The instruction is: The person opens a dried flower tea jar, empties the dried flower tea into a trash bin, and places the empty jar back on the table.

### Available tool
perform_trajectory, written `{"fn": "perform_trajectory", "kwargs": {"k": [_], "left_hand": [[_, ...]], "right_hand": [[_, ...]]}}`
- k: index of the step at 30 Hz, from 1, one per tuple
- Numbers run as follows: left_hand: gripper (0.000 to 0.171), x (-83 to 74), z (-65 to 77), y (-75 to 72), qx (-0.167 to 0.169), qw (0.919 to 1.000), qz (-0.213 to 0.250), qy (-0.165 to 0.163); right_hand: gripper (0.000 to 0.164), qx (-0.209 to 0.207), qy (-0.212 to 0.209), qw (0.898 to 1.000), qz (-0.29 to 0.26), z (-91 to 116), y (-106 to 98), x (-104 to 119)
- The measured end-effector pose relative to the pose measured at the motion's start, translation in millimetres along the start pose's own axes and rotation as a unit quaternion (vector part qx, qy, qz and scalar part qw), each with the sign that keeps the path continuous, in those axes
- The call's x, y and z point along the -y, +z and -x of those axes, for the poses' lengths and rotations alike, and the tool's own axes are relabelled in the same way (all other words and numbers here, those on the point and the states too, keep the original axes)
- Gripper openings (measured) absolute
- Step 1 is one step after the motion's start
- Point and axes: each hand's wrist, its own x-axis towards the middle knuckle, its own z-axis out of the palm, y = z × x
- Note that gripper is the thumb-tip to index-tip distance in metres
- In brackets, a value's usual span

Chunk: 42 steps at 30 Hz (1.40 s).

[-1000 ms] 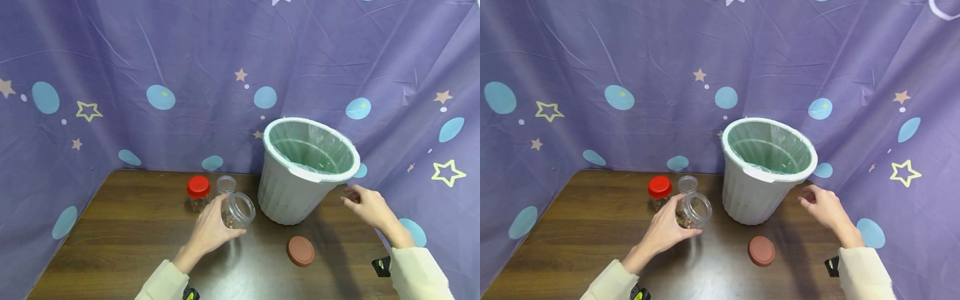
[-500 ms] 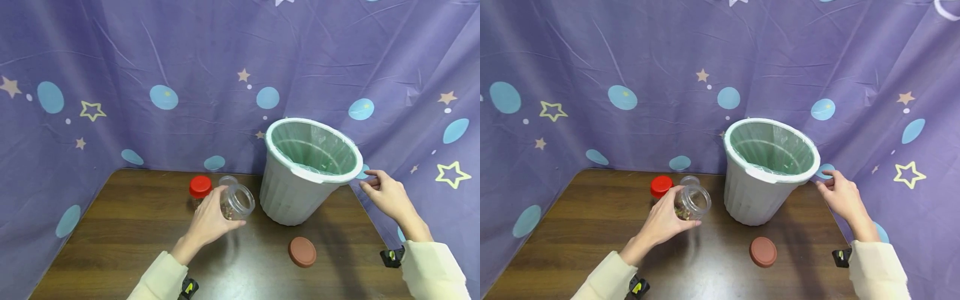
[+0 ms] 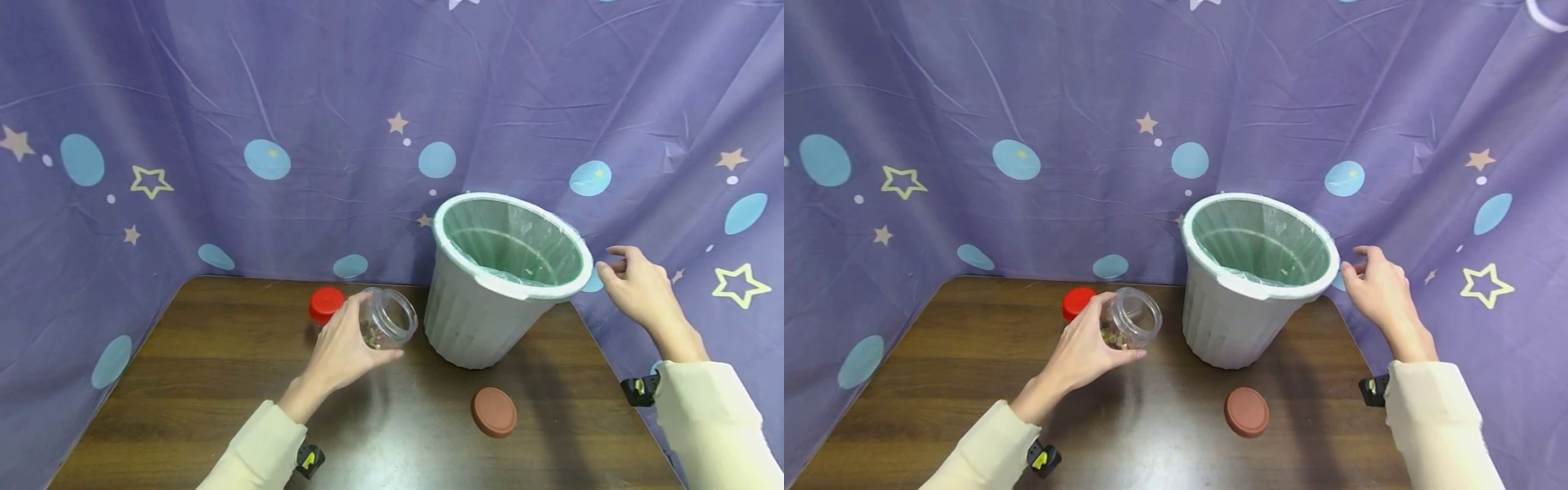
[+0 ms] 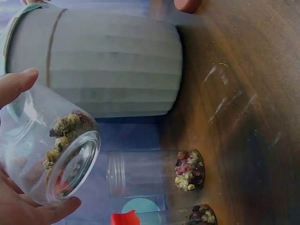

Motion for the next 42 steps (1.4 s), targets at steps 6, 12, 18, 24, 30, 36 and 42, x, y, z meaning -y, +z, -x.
{"fn": "perform_trajectory", "kwargs": {"k": [6,12,18,24,30,36,42], "left_hand": [[0.1,-0.8,-5.3,-4.0,-0.002,1.0,-0.003,0.003],[0.1,-1.3,-10.0,-6.1,-0.005,1.0,0.002,0.007],[0.099,-2.7,-13.6,-5.4,-0.01,0.9998,0.003,0.019],[0.099,-4.1,-14.3,-5.0,-0.011,0.9998,0.007,0.014],[0.097,-2.7,-13.4,-5.6,-0.022,0.9995,0.018,0.012],[0.096,-1.6,-15.5,-6.9,-0.024,0.9994,0.015,0.018],[0.098,-1.1,-24.3,-13.4,-0.024,0.9993,0.003,0.028]], "right_hand": [[0.073,0.04,0.041,0.998,0.032,-11.7,-6.3,7.3],[0.1,0.123,0.089,0.986,0.069,-22.5,-7.4,16.6],[0.098,0.157,0.1,0.979,0.087,-28.1,-1.7,24.1],[0.08,0.166,0.095,0.978,0.087,-29.4,7.5,27.8],[0.051,0.136,0.076,0.985,0.07,-31.0,16.8,27.9],[0.048,0.106,0.082,0.989,0.057,-30.7,20.1,27.8],[0.048,0.105,0.088,0.989,0.056,-31.6,18.6,29.9]]}}
